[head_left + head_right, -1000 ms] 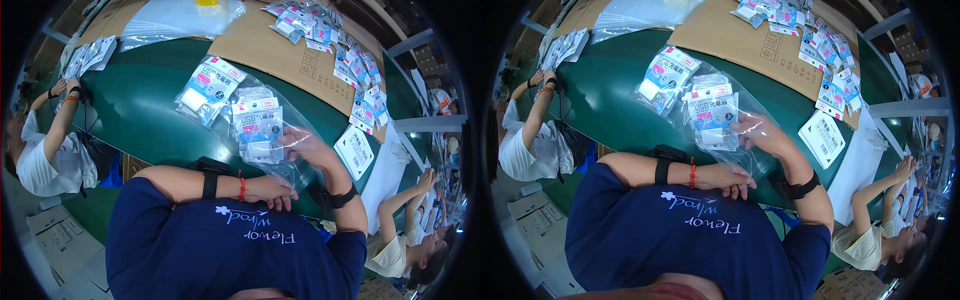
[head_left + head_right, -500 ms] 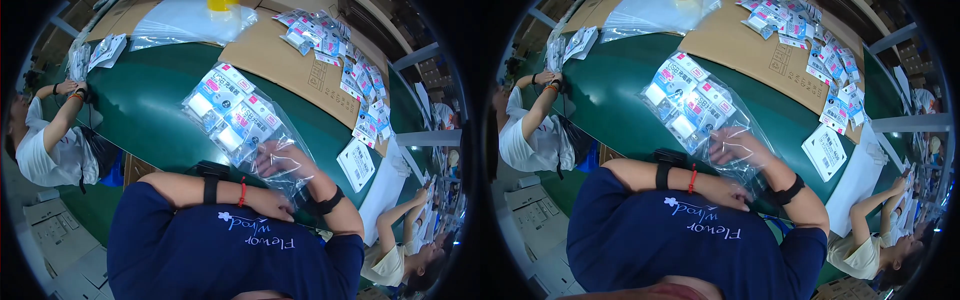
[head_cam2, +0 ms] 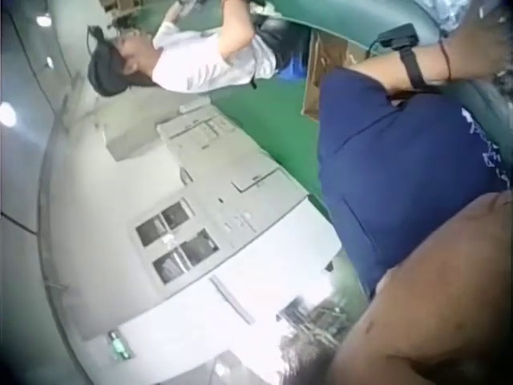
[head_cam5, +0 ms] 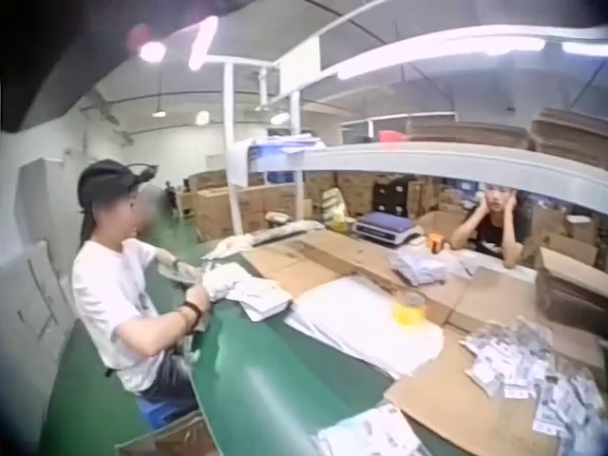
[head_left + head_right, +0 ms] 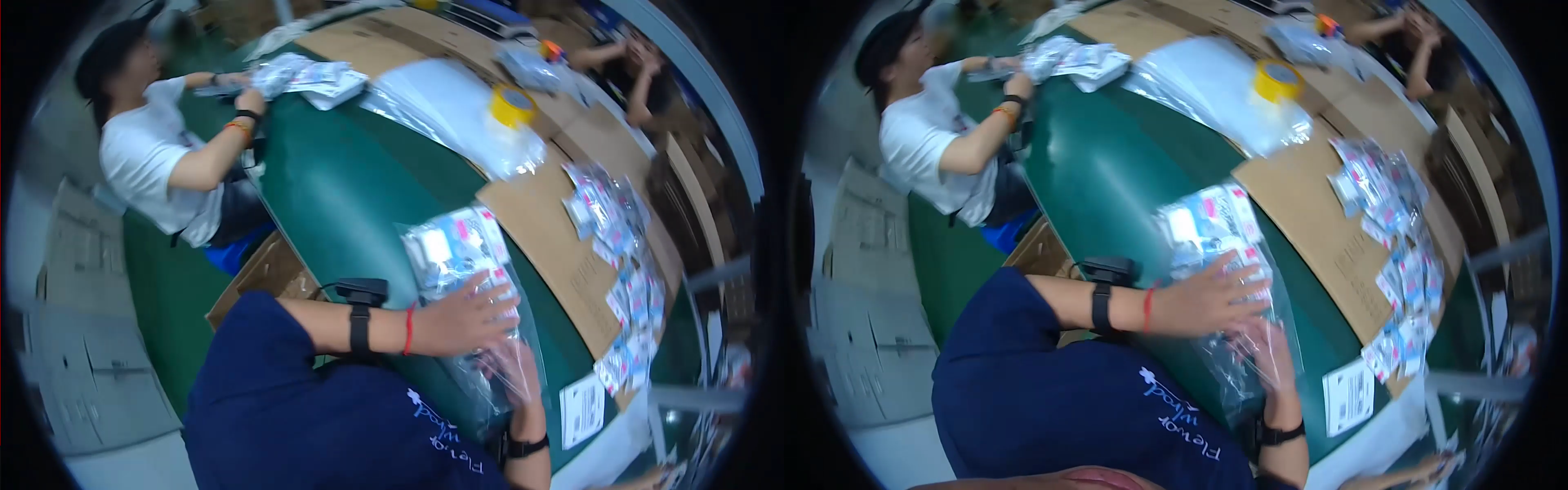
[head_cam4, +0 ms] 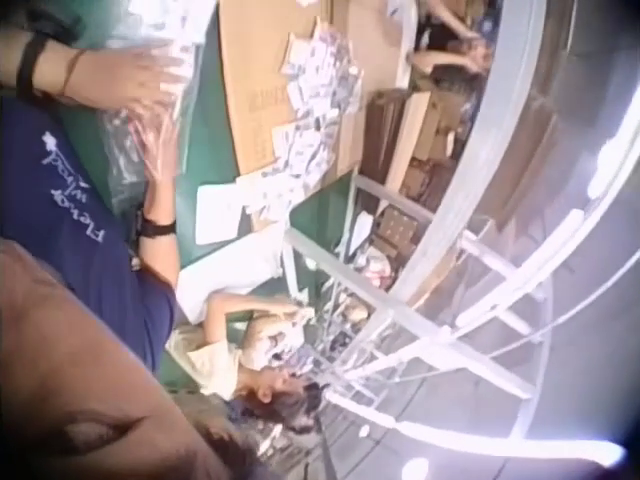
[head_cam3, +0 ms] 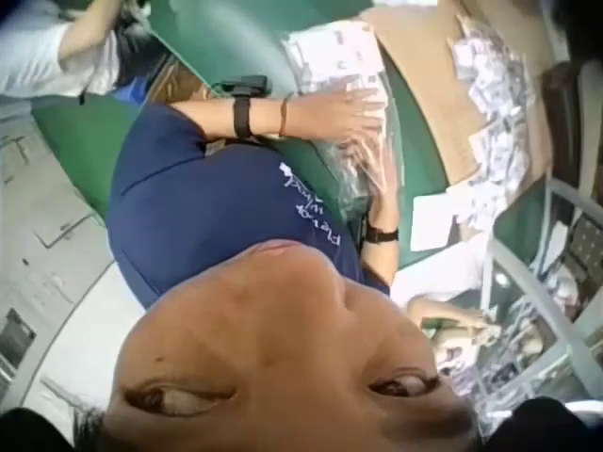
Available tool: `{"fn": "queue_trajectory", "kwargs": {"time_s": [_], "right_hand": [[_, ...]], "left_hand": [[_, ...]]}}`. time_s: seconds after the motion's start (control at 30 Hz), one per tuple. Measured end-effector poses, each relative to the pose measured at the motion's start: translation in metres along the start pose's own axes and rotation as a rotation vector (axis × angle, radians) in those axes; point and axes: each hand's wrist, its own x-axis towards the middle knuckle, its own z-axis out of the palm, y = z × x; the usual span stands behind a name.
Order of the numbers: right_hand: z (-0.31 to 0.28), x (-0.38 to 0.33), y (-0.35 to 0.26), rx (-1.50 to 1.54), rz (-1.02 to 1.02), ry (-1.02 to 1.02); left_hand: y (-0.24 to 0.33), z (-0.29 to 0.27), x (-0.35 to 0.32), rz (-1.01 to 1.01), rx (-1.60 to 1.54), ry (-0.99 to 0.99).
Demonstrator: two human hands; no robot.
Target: Placing multiple individual product packets into larger plastic bags at an assembly station.
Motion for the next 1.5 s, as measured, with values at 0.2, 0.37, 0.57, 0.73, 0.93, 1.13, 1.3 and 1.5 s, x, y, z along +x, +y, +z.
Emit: {"fn": "queue_trajectory", "kwargs": {"time_s": [0.2,0.37,0.57,0.73,0.93,1.13,1.3,1.5], "right_hand": [[-0.008,-0.014,0.018,0.061,-0.027,0.011],[-0.009,-0.018,0.028,0.105,-0.128,-0.025],[-0.01,-0.013,0.034,0.1,-0.181,-0.115],[-0.016,-0.013,0.04,0.109,-0.23,-0.077],[-0.017,0.001,0.037,0.165,-0.286,-0.302],[-0.021,0.003,0.043,0.122,-0.315,-0.274],[-0.019,0.002,0.044,0.119,-0.332,-0.281],[-0.019,0.005,0.046,0.093,-0.309,-0.28]], "left_hand": [[-0.006,0.016,-0.021,0.092,0.132,-0.169],[-0.016,0.019,-0.034,0.231,0.191,-0.093],[-0.01,0.015,-0.036,0.168,0.121,-0.196],[-0.011,0.015,-0.027,0.214,0.101,-0.239],[-0.008,0.004,-0.032,0.129,0.208,-0.309],[-0.003,0.007,-0.015,0.187,0.259,-0.344],[0.0,0.006,-0.018,0.182,0.263,-0.329],[0.001,0.006,-0.019,0.182,0.238,-0.299]]}}
